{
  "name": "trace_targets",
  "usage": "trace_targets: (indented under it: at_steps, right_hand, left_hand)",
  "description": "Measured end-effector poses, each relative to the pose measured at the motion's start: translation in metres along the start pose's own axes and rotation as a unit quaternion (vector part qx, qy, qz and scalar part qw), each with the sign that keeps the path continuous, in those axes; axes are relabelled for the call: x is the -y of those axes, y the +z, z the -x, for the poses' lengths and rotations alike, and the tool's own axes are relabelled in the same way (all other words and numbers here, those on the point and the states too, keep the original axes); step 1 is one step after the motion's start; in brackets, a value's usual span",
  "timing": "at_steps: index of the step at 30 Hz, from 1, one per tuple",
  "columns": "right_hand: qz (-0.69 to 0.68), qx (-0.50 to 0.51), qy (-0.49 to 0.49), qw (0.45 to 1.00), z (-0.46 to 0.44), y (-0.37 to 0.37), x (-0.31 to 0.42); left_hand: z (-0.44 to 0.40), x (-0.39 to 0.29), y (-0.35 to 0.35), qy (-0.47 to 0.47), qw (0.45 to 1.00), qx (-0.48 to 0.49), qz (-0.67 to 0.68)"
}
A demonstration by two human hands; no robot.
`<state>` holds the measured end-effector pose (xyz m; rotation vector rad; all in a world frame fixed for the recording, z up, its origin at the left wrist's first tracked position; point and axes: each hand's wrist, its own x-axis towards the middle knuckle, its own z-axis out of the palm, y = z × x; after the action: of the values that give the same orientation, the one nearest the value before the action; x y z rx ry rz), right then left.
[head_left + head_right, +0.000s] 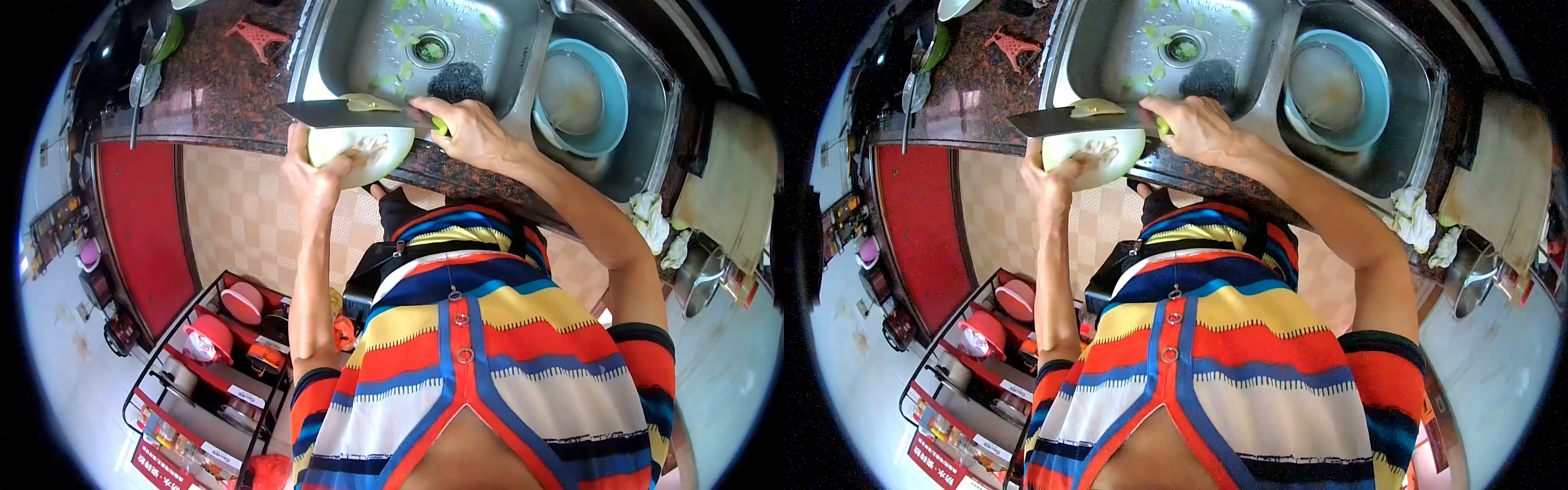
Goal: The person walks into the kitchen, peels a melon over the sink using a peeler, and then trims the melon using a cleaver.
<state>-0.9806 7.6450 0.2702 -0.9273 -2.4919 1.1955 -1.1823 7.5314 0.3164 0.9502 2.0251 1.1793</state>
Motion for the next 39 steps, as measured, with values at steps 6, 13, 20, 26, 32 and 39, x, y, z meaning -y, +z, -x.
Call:
trace_targets:
  at_steps: [6,13,20,26,32,39]
  right_hand:
    - [-0.005,-0.078,-0.06,0.995,0.011,0.003,-0.019]
    - [-0.016,-0.142,0.009,0.99,0.021,-0.011,-0.013]
    - [0.012,-0.197,-0.015,0.98,0.026,-0.026,-0.016]
    - [0.019,-0.182,0.061,0.981,0.027,-0.028,-0.017]
    - [-0.049,-0.127,0.111,0.984,0.019,-0.041,-0.007]
    - [-0.024,-0.095,0.209,0.973,0.036,-0.049,-0.015]
  left_hand:
    - [-0.009,-0.017,0.002,-0.058,0.983,0.086,0.15]
    - [-0.019,-0.036,0.024,0.092,0.993,0.07,0.024]
    - [-0.026,-0.051,0.033,0.021,0.983,0.127,0.131]
    - [-0.028,-0.054,0.044,0.118,0.988,0.101,0.015]
    - [-0.032,-0.06,0.039,0.161,0.981,0.11,-0.007]
    - [-0.019,-0.067,0.038,0.153,0.974,0.133,0.105]
